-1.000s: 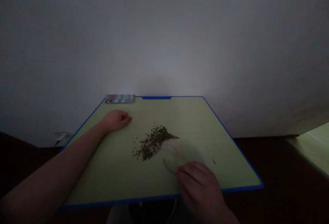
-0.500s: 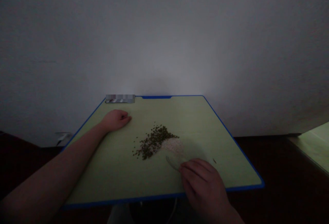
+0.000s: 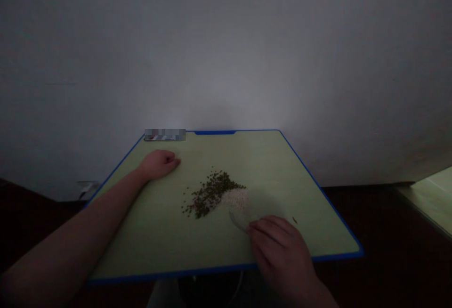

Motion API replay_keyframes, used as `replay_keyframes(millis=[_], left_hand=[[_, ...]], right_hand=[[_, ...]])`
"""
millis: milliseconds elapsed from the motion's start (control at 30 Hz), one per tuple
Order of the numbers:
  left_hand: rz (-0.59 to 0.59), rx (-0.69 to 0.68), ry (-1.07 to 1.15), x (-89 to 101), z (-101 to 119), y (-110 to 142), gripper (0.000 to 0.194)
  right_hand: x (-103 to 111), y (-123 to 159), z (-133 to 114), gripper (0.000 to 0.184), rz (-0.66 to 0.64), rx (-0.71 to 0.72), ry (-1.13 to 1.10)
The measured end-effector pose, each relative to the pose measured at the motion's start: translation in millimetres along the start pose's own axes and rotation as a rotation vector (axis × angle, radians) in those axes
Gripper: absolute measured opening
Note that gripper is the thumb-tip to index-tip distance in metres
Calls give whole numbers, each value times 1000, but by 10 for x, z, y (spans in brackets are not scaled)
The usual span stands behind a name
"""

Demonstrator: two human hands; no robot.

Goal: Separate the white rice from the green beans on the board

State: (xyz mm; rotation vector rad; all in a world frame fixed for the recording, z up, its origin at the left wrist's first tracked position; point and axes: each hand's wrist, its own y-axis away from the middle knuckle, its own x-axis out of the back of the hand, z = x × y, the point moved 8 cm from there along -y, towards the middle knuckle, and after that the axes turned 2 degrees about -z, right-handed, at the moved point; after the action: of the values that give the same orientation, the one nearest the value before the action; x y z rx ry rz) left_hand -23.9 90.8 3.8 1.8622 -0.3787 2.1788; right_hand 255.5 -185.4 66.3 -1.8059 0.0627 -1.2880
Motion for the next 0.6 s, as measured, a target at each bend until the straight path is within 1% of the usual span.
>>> replay_keyframes(millis=[200, 400, 600], left_hand=[[1, -4, 17, -1, 1, -6, 39], [9, -5, 23, -8, -21, -8, 39], [3, 4, 16, -17, -24, -23, 39]], right_hand=[[40, -26, 0, 17, 10, 9, -5], [-94, 1, -80, 18, -26, 8, -27], [-190, -4, -248, 24, -25, 37, -47]])
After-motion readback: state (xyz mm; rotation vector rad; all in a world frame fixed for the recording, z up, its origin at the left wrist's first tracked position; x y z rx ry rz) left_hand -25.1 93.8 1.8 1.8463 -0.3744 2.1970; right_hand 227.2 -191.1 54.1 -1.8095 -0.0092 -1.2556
